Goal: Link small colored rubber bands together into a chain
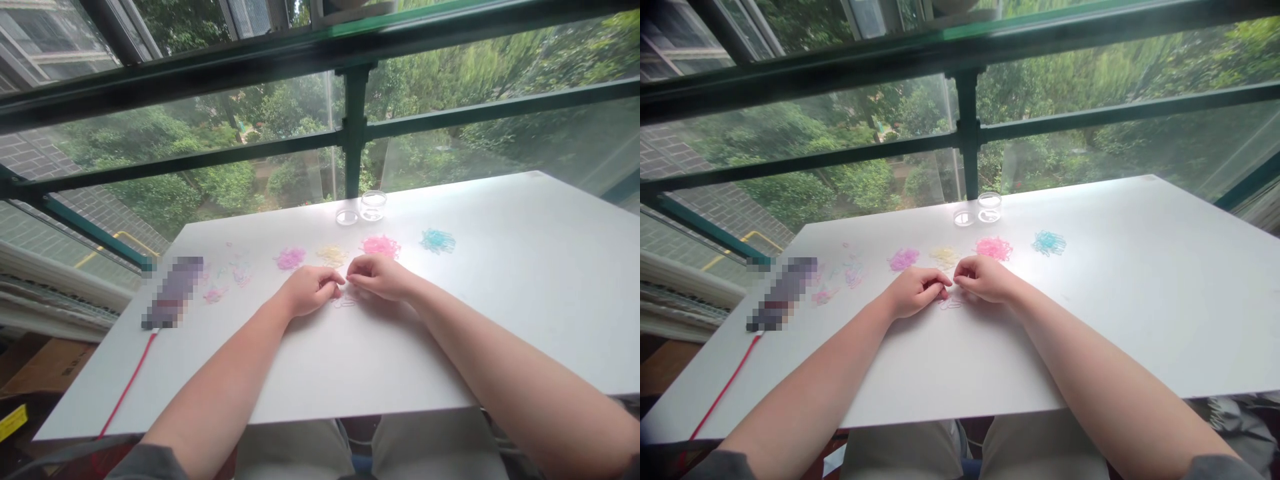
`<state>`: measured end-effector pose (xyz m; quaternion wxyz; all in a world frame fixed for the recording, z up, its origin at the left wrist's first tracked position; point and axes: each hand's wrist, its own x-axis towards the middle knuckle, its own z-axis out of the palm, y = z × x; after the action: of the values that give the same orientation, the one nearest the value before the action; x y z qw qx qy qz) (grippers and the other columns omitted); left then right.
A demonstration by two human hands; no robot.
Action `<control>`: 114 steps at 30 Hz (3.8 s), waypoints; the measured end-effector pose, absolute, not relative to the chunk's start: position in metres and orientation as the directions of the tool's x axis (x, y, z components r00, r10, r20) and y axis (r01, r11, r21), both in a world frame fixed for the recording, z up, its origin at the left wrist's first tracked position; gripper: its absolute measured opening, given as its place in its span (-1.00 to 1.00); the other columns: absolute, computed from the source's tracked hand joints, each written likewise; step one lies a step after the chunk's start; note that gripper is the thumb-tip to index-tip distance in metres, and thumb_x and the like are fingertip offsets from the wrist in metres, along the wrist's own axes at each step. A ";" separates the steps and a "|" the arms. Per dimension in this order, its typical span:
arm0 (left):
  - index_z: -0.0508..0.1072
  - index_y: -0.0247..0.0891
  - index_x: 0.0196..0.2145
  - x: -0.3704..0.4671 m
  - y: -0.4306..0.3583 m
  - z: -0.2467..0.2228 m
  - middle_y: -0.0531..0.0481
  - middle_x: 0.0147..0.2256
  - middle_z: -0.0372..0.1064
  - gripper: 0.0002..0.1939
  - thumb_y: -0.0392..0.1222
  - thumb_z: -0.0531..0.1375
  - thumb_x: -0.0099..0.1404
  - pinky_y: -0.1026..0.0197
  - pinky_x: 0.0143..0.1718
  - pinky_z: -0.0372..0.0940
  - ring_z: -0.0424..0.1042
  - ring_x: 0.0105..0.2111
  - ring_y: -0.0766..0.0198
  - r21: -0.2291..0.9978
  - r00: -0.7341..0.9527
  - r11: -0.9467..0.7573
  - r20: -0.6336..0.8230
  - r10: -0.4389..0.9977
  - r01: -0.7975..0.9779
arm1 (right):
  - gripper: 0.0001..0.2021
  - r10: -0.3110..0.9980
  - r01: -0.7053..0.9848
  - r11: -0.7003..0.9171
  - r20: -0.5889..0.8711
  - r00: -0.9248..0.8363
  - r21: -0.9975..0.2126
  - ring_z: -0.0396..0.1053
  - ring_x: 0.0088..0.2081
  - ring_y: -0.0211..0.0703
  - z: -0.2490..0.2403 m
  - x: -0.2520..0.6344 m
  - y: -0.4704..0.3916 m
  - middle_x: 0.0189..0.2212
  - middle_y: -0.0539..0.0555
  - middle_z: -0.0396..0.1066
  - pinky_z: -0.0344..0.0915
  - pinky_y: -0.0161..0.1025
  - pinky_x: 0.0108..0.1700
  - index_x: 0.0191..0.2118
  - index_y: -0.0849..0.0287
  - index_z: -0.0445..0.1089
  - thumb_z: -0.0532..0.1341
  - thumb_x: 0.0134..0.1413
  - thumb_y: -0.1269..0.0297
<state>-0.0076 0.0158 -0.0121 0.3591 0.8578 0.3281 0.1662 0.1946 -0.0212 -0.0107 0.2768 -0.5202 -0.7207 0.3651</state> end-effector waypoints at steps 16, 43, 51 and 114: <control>0.39 -0.28 -0.35 -0.010 0.025 -0.018 0.03 -0.44 0.39 -0.84 -0.35 0.05 0.12 0.33 -0.47 0.21 0.26 -0.55 0.42 0.720 0.638 -0.546 0.187 0.747 0.428 | -0.93 0.971 0.482 0.189 0.088 -0.224 -0.856 0.24 -0.58 -0.32 -0.020 0.196 -0.014 -0.60 -0.06 0.29 0.15 -0.34 -0.51 -0.41 0.18 0.29 0.13 -0.05 0.32; 0.33 -0.21 -0.34 0.006 0.032 -0.015 0.05 -0.43 0.44 -0.89 -0.15 0.10 0.19 0.27 -0.44 0.22 0.39 -0.46 0.30 0.543 0.354 -0.472 0.314 0.881 0.695 | -0.96 0.969 0.572 0.233 0.140 -0.203 -0.786 0.27 -0.49 -0.26 -0.019 0.194 -0.011 -0.54 -0.02 0.35 0.15 -0.31 -0.43 -0.44 0.17 0.25 0.07 -0.06 0.39; 0.40 -0.21 -0.36 -0.009 0.022 -0.001 0.04 -0.41 0.50 -0.78 -0.12 0.00 0.25 0.26 -0.45 0.20 0.42 -0.44 0.27 0.533 0.370 -0.450 0.255 0.893 0.716 | -0.92 0.965 0.517 0.217 0.101 -0.243 -0.828 0.35 -0.35 -0.24 -0.018 0.191 -0.013 -0.32 0.03 0.49 0.22 -0.28 -0.29 -0.39 0.15 0.20 0.02 0.01 0.45; 0.37 -0.27 -0.52 0.000 0.006 -0.011 0.08 -0.55 0.36 -0.95 -0.31 0.13 0.06 0.35 -0.49 0.18 0.29 -0.55 0.41 0.617 0.629 -0.643 0.289 0.721 0.453 | -0.91 0.960 0.651 0.273 0.156 -0.233 -0.709 0.12 -0.62 -0.36 -0.012 0.188 -0.026 -0.64 -0.11 0.21 0.03 -0.37 -0.55 -0.37 0.16 0.24 0.14 -0.03 0.29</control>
<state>0.0004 0.0057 -0.0110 0.2520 0.8667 0.3388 0.2655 0.1884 -0.0260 -0.0116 0.2965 -0.5435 -0.7407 0.2609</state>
